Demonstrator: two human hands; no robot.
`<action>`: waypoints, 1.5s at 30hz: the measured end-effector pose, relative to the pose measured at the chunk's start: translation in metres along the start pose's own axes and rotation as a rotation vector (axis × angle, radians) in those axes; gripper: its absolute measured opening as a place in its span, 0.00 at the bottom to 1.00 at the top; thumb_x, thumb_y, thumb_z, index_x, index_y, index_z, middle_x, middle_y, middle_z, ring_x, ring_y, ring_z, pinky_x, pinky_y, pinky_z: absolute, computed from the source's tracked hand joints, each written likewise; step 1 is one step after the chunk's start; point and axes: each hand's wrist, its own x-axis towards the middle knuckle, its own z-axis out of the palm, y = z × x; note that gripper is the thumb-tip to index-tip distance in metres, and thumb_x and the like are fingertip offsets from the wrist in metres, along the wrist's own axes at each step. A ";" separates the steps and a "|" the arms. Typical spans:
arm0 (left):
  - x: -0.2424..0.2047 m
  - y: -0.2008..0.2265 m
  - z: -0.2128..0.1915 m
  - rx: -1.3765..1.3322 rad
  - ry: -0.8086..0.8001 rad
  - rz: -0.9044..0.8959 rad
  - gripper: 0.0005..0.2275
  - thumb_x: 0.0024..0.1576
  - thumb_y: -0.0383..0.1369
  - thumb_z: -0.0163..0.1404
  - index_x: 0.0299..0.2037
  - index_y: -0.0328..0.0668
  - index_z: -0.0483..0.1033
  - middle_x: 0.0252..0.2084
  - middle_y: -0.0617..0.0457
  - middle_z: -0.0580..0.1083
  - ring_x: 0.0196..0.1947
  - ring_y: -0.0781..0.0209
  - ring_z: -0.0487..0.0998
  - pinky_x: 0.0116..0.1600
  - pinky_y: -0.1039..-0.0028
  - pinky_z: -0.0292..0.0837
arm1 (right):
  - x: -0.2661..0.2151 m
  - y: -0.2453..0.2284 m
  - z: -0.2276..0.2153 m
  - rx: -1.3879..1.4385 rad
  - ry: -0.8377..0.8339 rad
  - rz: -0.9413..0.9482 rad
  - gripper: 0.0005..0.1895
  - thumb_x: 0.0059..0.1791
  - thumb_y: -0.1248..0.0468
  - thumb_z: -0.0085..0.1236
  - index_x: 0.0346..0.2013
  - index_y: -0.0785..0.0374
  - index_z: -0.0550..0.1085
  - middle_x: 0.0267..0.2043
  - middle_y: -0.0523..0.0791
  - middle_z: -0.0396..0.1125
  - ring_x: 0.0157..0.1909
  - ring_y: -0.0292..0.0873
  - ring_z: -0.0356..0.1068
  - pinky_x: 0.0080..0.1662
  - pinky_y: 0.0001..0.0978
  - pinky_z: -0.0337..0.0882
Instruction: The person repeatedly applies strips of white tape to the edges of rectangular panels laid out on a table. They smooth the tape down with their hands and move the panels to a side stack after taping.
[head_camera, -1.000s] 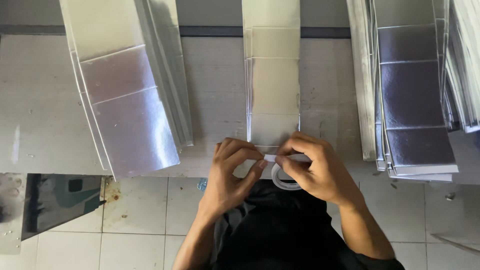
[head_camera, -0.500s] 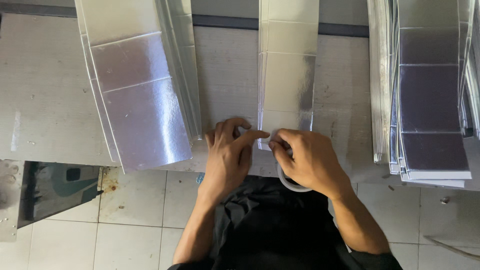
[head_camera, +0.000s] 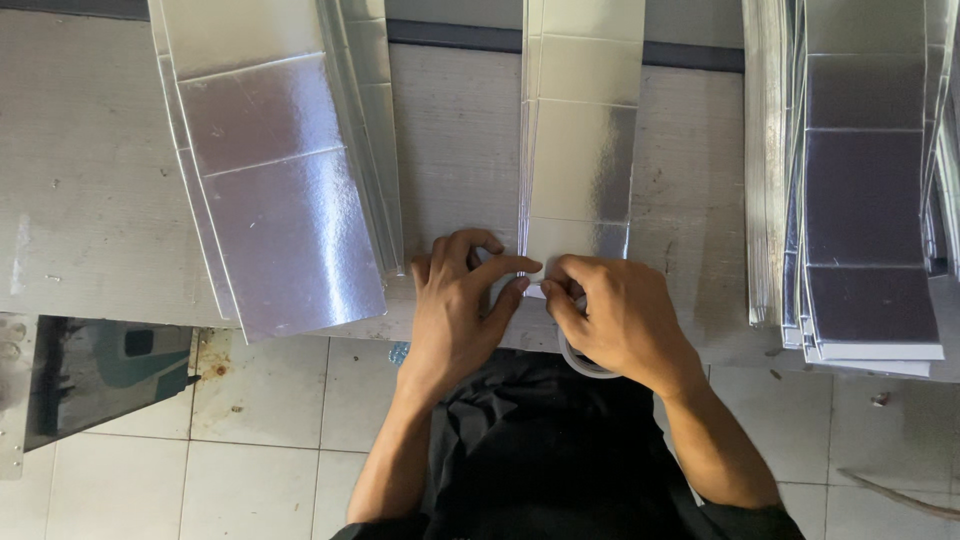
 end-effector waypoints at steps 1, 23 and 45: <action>0.000 0.001 0.000 -0.001 -0.001 0.000 0.06 0.58 0.37 0.54 0.43 0.61 0.81 0.46 0.53 0.69 0.44 0.53 0.69 0.52 0.58 0.58 | 0.000 -0.001 0.000 0.000 0.000 0.001 0.12 0.52 0.58 0.56 0.27 0.60 0.78 0.20 0.48 0.73 0.27 0.54 0.76 0.30 0.44 0.74; 0.002 0.003 0.002 -0.003 -0.035 -0.043 0.08 0.55 0.38 0.57 0.43 0.61 0.79 0.45 0.55 0.67 0.44 0.53 0.66 0.54 0.58 0.56 | -0.039 0.038 -0.043 -0.138 -0.037 0.220 0.13 0.51 0.52 0.58 0.31 0.57 0.81 0.30 0.52 0.76 0.39 0.60 0.78 0.40 0.46 0.76; 0.001 0.036 0.037 0.138 0.166 -0.056 0.19 0.47 0.45 0.64 0.42 0.47 0.73 0.48 0.41 0.67 0.46 0.41 0.68 0.52 0.48 0.62 | -0.041 0.058 -0.007 0.056 0.279 0.171 0.22 0.46 0.51 0.70 0.16 0.59 0.72 0.15 0.48 0.64 0.24 0.49 0.71 0.30 0.35 0.68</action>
